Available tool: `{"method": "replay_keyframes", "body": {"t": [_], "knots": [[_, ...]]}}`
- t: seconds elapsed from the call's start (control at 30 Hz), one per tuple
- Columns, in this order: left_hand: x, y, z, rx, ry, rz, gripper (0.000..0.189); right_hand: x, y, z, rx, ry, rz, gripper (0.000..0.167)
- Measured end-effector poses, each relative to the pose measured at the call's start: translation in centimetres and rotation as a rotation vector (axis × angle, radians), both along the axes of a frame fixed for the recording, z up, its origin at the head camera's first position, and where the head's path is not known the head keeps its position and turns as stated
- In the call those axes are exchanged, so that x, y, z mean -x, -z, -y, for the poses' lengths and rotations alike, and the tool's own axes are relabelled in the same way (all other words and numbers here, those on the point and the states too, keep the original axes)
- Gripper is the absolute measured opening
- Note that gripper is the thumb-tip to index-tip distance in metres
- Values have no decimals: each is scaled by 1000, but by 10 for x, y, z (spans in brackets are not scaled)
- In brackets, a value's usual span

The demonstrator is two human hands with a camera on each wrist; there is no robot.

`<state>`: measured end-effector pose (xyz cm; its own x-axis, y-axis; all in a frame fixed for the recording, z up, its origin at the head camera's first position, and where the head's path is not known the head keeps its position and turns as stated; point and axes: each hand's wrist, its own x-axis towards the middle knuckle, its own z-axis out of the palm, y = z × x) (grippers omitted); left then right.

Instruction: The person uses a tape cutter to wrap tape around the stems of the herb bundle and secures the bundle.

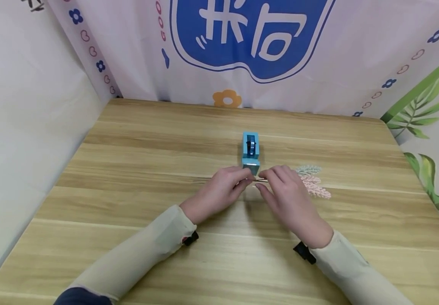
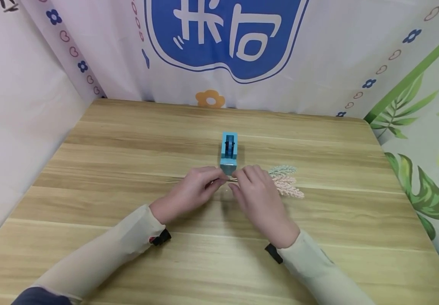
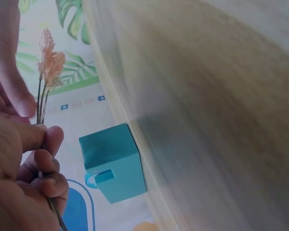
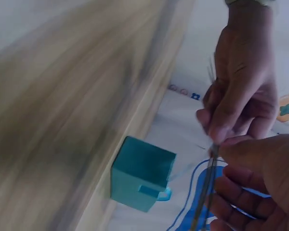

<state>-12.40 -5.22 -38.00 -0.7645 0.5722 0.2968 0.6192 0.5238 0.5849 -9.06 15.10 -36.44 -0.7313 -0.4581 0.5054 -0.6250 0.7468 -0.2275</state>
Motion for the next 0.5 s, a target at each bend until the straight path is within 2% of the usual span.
{"method": "replay_keyframes", "body": {"t": [0.2,0.3,0.5], "knots": [[0,-1,-3,-5,16,-16,12,12,7,-3,-50,-38,-6,20],[0,-2,-4,1,20,-25,14,15,9,-3,-43,-46,-16,18],[-1,-2,-3,1,-21,8,7,17,10,-3,-29,-66,-8,15]]}}
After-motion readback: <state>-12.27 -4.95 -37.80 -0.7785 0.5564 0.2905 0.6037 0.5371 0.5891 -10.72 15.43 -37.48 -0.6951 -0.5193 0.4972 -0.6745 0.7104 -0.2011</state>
